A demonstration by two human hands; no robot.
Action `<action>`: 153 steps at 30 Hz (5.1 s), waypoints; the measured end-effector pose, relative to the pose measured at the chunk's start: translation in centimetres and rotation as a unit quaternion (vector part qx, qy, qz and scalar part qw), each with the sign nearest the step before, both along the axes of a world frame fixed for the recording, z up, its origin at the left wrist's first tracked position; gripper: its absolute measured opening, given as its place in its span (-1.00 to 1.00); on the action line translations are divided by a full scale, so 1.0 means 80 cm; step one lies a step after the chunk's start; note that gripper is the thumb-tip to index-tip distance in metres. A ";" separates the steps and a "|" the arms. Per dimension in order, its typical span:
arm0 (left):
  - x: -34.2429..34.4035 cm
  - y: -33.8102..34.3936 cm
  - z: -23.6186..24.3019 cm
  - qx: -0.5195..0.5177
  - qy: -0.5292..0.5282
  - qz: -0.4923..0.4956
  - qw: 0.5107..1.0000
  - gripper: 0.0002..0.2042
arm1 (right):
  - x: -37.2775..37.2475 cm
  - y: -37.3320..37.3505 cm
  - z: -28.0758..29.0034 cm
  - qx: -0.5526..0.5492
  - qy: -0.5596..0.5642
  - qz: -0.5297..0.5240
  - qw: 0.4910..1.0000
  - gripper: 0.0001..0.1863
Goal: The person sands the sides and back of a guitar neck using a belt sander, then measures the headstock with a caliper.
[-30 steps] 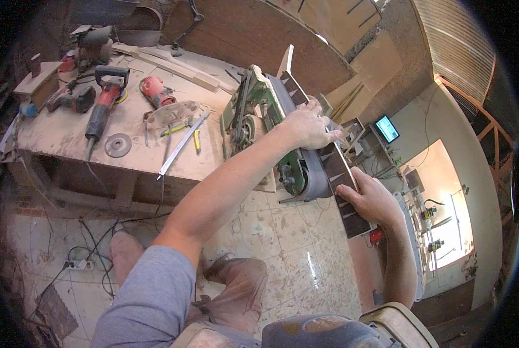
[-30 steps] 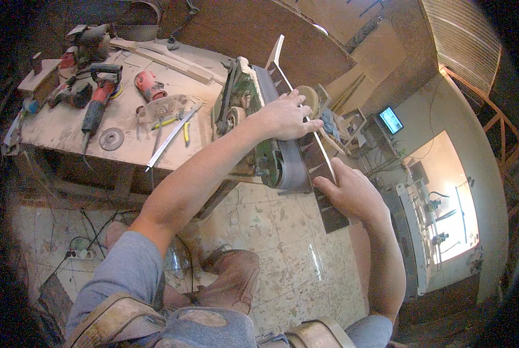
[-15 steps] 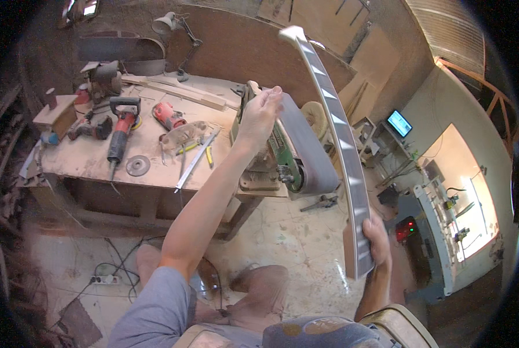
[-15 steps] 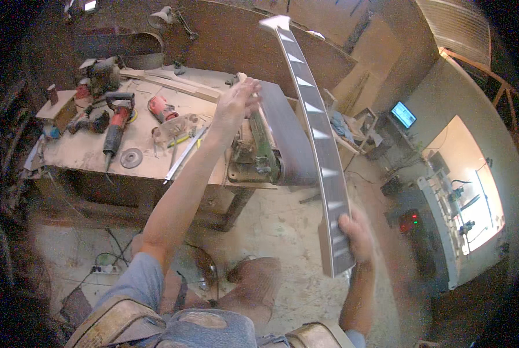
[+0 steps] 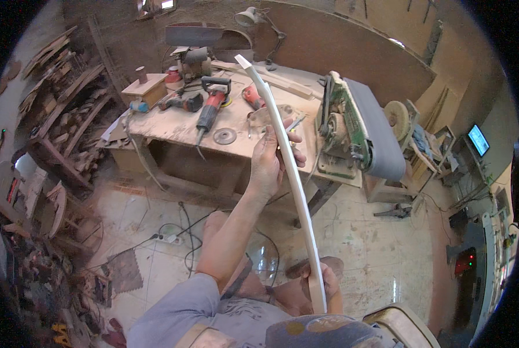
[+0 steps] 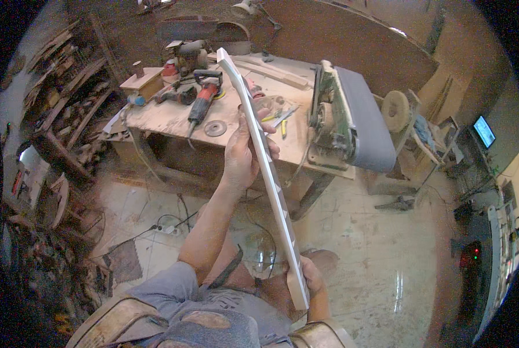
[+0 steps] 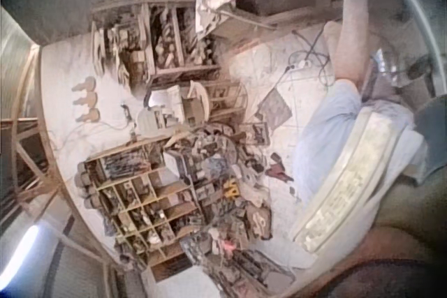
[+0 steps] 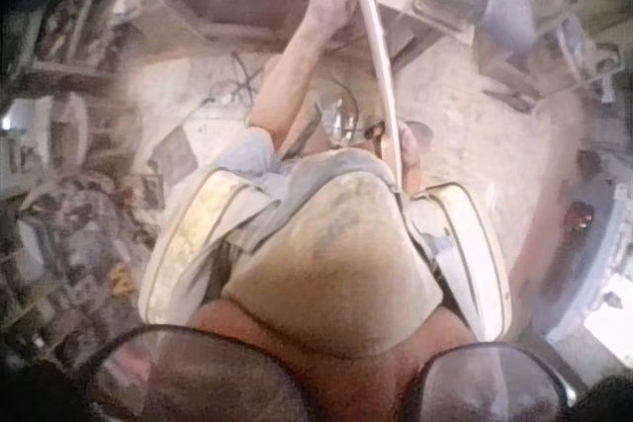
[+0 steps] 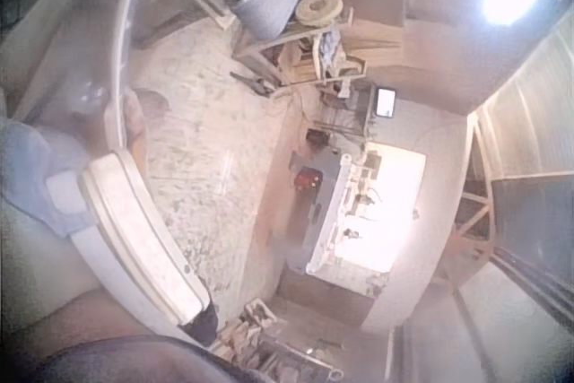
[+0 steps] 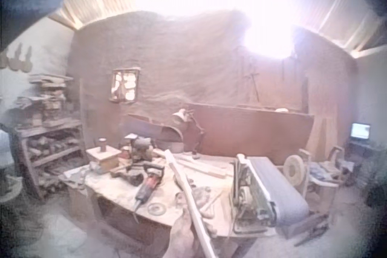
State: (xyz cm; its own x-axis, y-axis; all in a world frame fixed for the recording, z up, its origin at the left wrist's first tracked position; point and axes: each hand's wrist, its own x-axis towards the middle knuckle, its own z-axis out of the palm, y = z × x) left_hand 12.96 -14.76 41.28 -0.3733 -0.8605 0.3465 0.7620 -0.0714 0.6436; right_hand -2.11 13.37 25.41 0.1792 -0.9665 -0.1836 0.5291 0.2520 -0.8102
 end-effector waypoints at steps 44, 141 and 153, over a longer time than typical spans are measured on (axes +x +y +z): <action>0.101 0.021 -0.186 0.196 -0.017 -0.131 0.972 -0.28 | 0.066 -0.141 -0.053 -0.059 0.414 -0.018 0.908 -0.68; 0.279 0.208 -0.256 0.337 -0.393 -0.323 0.793 -0.29 | 0.027 -0.120 0.040 -0.181 0.692 -0.113 0.690 -0.58; 0.276 0.206 -0.252 0.339 -0.393 -0.335 0.786 -0.32 | 0.024 -0.118 0.023 -0.195 0.712 -0.125 0.662 -0.57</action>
